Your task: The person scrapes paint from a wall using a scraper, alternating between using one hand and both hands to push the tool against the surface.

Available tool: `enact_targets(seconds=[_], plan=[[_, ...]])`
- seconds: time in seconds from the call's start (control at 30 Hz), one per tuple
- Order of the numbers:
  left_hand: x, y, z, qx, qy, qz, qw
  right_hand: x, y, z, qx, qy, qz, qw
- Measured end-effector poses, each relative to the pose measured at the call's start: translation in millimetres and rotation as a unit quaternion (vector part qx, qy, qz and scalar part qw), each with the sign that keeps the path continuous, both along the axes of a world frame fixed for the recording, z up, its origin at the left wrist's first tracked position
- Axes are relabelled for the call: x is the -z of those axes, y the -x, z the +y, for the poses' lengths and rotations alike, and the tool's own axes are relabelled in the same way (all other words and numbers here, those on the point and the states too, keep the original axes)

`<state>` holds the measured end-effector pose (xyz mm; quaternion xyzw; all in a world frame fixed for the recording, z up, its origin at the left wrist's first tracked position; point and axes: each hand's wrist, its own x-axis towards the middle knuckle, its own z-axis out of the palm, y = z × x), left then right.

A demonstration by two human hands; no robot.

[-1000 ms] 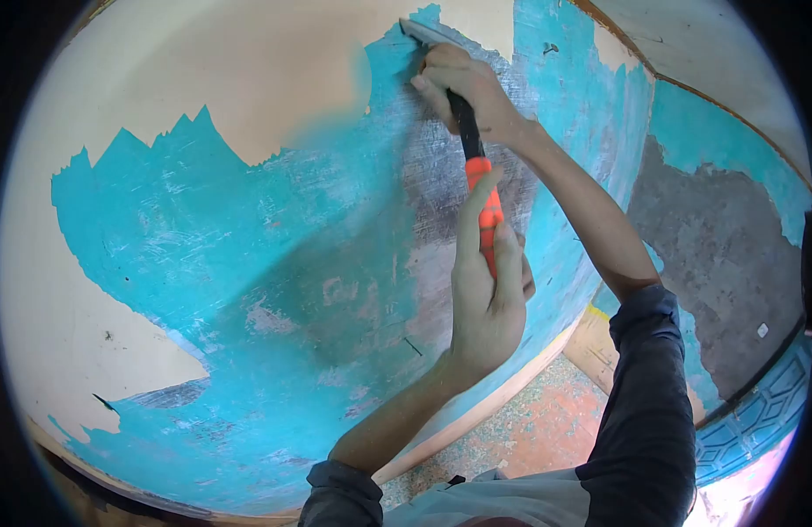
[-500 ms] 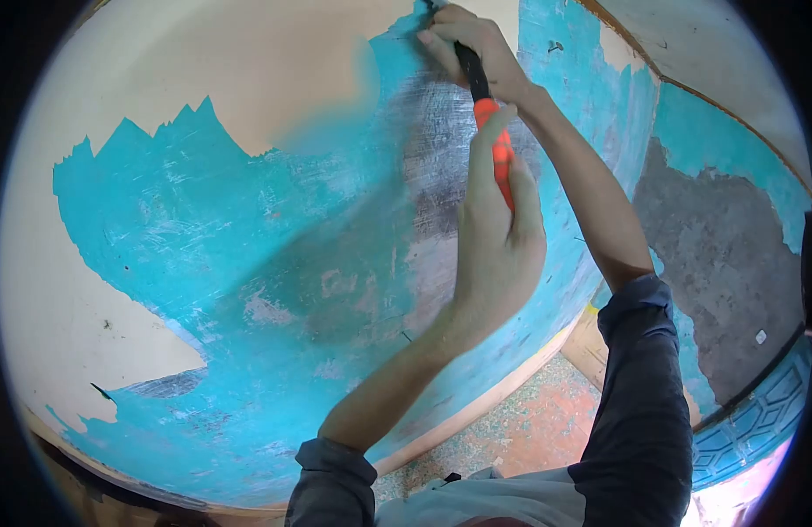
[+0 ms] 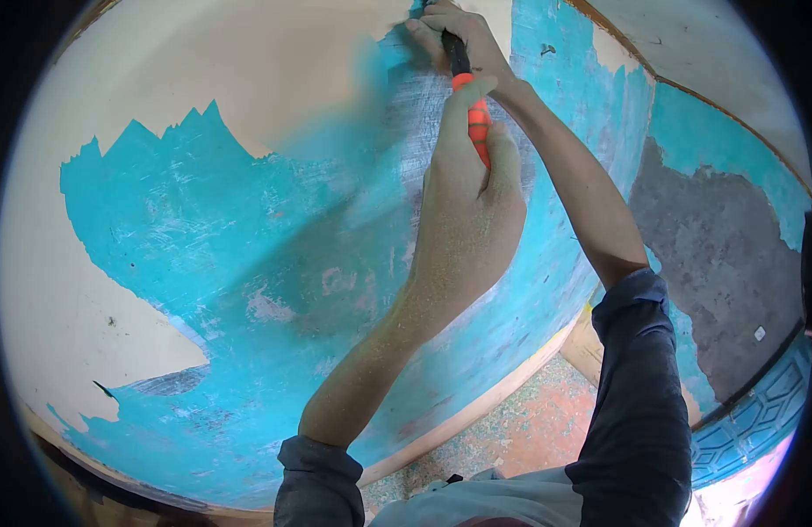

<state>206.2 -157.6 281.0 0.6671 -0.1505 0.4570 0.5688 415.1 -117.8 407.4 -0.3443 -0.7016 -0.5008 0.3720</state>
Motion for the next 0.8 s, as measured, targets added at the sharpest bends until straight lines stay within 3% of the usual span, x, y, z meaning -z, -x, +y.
enact_targets(seconds=[0.1, 0.23, 0.3, 0.33, 0.43, 0.5, 0.63, 0.8], plan=[[18, 8, -9, 0.004, 0.012, 0.011, 1.000, 19, 10, -4, -0.013, 0.008, 0.024, 1.000], [26, 9, -12, -0.001, 0.033, 0.003, 0.999, 23, 8, -7, 0.006, 0.018, -0.035, 0.999], [-3, -2, 1, -0.002, 0.017, -0.011, 1.000, -2, -5, -8, 0.021, 0.101, 0.060, 0.993], [-17, -4, 4, -0.002, 0.000, -0.024, 1.000, -16, -10, -5, -0.019, 0.050, 0.005, 0.999], [-38, 11, -7, 0.028, 0.008, 0.003, 1.000, -33, -4, -9, -0.038, 0.036, -0.014, 0.999], [-22, 15, -11, 0.036, 0.023, 0.013, 0.999, -13, 1, -11, -0.069, 0.055, 0.033, 0.996], [7, 32, -23, 0.061, 0.039, 0.038, 0.997, 14, 1, -11, -0.007, 0.072, -0.046, 0.996], [-43, -2, 6, 0.011, -0.050, -0.020, 0.998, -20, -2, -11, -0.043, 0.079, 0.101, 0.991]])
